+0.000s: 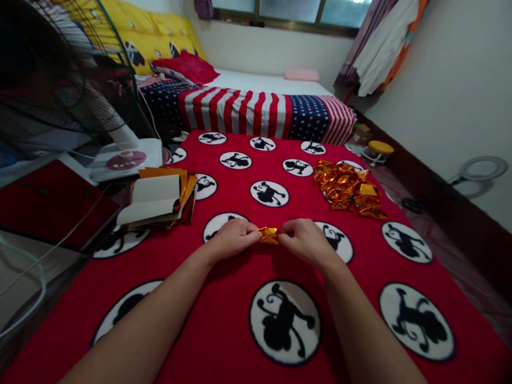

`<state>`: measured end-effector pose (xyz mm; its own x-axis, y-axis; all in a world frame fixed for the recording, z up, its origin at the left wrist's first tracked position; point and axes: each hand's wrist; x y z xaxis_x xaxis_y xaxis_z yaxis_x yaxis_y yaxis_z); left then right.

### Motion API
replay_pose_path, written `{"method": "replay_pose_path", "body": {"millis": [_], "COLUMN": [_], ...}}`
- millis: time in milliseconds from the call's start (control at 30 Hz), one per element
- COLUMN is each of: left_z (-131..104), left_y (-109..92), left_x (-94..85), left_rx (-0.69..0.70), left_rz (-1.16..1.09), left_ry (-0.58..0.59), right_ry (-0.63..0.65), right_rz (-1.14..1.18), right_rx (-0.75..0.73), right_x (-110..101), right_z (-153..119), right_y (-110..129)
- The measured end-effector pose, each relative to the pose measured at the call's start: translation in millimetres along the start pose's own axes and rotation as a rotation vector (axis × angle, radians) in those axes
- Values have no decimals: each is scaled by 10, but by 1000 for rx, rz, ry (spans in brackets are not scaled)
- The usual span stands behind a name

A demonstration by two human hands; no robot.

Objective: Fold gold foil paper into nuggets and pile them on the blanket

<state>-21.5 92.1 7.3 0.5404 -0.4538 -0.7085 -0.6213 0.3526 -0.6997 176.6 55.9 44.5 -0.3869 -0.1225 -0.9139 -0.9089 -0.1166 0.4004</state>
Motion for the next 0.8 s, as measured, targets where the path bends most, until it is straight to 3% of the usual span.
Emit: {"method": "replay_pose_path", "body": {"millis": [367, 800], "left_z": [-5, -11], "left_y": [-33, 7], "left_x": [-29, -64], "left_rx": [-49, -12], "left_rz": [-128, -231], "left_ry": [24, 95], "right_ry": [9, 8], "right_rz": [25, 48], "right_rx": [10, 13], "right_x": [-2, 19], "right_z": [9, 10], "right_y": [19, 1]}}
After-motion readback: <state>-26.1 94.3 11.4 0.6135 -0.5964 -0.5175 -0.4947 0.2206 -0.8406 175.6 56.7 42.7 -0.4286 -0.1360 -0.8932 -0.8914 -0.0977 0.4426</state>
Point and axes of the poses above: each hand's wrist, its own z-axis towards the middle knuckle, its own x-axis out of the palm, y = z × x, and after that the axes turned 1 degree about -x, right-handed
